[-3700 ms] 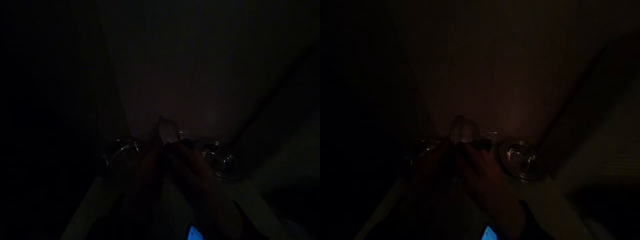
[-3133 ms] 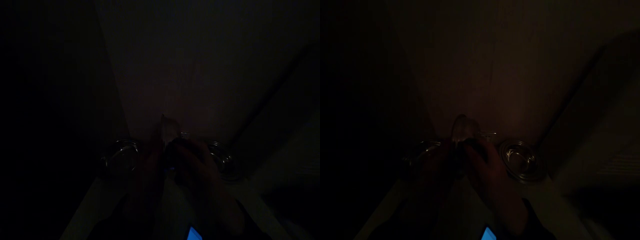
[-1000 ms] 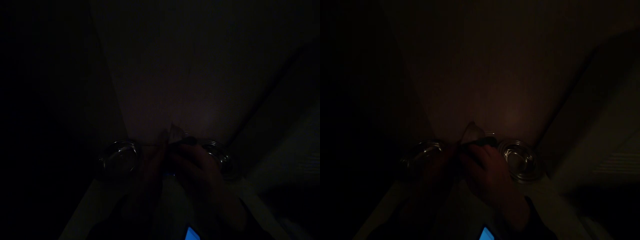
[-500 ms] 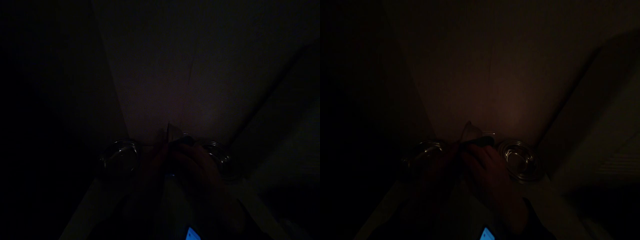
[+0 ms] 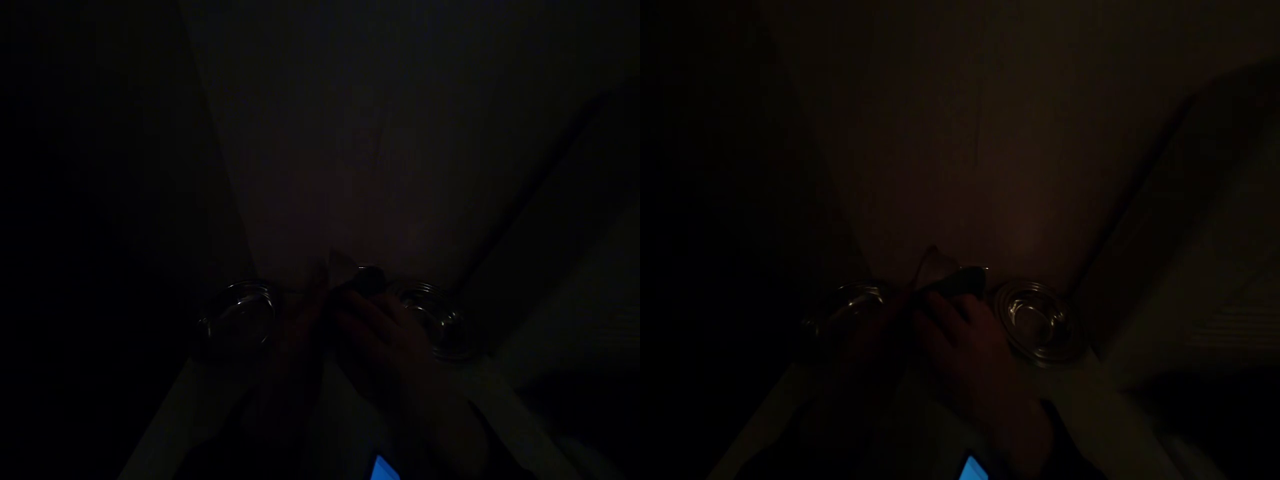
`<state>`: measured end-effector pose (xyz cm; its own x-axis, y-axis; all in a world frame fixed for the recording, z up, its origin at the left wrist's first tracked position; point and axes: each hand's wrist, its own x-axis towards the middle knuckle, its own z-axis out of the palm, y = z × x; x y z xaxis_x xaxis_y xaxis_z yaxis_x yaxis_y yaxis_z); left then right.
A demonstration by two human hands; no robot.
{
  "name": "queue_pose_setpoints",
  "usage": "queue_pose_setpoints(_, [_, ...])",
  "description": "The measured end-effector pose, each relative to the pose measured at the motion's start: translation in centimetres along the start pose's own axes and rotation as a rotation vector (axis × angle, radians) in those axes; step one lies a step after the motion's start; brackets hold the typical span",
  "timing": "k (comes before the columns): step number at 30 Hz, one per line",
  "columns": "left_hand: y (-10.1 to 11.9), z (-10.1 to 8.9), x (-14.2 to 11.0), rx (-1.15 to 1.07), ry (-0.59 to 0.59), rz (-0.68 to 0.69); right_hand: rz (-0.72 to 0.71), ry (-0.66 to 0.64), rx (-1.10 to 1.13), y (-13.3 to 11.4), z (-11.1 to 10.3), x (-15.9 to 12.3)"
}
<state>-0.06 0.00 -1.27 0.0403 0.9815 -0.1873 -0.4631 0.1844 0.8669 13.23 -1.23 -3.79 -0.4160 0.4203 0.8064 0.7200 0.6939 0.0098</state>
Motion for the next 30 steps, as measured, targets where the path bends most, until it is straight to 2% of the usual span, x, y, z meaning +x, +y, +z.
queue_pose_setpoints(5, [0.0, 0.0, 0.2, -0.024, 0.061, -0.028, 0.031, -0.024, -0.052, 0.0, 0.0, 0.0])
queue_pose_setpoints(10, [-0.9, -0.3, 0.2, 0.013, 0.046, -0.06, 0.068, -0.031, -0.038, 0.8, -0.5, 0.6])
queue_pose_setpoints(15, [-0.7, -0.6, 0.7, 0.033, 0.164, -0.03, 0.0, -0.013, -0.043, 0.3, 0.1, 0.1])
queue_pose_setpoints(19, [-0.5, -0.9, 1.0, -0.005, 0.118, 0.017, -0.002, -0.004, -0.042, -0.1, 0.2, -0.1])
queue_pose_setpoints(24, [-0.9, -1.2, 0.7, 0.073, 0.122, -0.03, 0.075, -0.006, -0.054, 0.5, -0.3, 0.4])
queue_pose_setpoints(30, [0.0, -0.5, 0.1, 0.006, 0.098, -0.036, 0.002, 0.021, -0.045, -0.1, 0.0, -0.2])
